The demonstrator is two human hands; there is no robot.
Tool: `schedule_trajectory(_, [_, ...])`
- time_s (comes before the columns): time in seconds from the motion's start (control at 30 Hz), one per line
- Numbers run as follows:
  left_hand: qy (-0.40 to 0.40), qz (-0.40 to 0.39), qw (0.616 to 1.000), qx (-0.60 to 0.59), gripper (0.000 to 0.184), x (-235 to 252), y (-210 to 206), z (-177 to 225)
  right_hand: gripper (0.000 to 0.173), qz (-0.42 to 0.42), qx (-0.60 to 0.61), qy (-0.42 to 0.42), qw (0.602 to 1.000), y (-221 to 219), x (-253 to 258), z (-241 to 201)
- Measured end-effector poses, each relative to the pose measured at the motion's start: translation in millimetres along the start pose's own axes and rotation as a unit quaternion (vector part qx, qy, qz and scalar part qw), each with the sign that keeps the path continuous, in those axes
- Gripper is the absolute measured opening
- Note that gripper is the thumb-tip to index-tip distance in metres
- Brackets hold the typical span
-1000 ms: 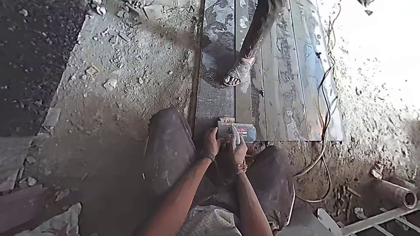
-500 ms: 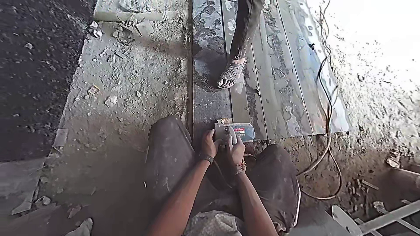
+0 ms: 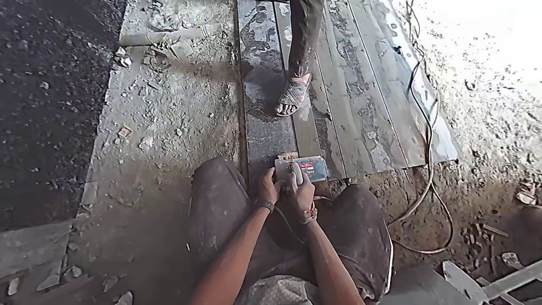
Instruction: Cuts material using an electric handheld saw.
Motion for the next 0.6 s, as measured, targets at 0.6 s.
schedule_trajectory(0.6, [-0.001,0.002,1.000,0.007,0.054,10.2,1.2,2.3,0.036,-0.025,0.008,0.009,1.000,0.3,11.1,-6.5])
Point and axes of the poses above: each hand's wrist, its own x-axis towards the middle knuckle, its own y-axis out of the back of the hand, z = x × y, the point moved 7 cm from there along x, towards the middle knuckle
